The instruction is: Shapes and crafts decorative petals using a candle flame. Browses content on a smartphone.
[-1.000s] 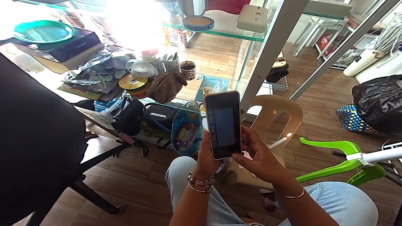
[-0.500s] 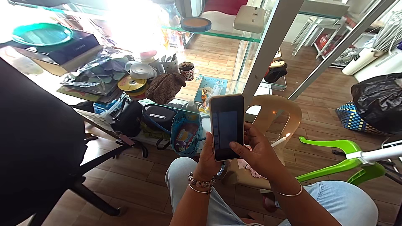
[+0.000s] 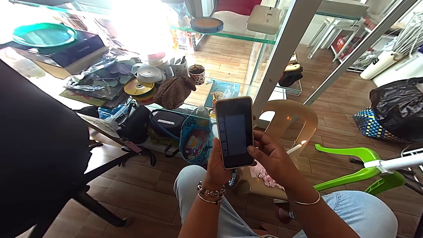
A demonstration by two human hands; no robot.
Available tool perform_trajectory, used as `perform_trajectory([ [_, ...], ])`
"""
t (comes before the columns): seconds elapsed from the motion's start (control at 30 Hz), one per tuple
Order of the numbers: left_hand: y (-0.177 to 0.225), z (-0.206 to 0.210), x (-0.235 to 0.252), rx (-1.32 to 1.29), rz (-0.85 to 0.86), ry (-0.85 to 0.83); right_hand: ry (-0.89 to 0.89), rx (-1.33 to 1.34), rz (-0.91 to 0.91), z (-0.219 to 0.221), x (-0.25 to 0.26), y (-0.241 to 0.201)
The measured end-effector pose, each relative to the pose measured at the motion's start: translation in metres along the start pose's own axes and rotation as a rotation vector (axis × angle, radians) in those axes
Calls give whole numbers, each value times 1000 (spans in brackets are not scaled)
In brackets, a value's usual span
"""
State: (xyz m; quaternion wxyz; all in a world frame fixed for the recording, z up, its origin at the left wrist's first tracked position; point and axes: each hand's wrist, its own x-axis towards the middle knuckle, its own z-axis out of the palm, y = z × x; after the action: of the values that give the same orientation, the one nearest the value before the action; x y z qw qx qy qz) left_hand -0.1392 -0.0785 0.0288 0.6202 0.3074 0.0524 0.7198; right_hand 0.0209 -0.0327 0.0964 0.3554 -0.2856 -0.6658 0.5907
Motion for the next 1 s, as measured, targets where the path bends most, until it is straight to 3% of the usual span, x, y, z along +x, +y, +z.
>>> perform_trajectory([
  [0.5, -5, 2, 0, 145, -6, -34, 159, 3, 71, 15, 9, -4],
  [1.0, -1, 2, 1, 26, -6, 19, 78, 1, 45, 13, 8, -4],
])
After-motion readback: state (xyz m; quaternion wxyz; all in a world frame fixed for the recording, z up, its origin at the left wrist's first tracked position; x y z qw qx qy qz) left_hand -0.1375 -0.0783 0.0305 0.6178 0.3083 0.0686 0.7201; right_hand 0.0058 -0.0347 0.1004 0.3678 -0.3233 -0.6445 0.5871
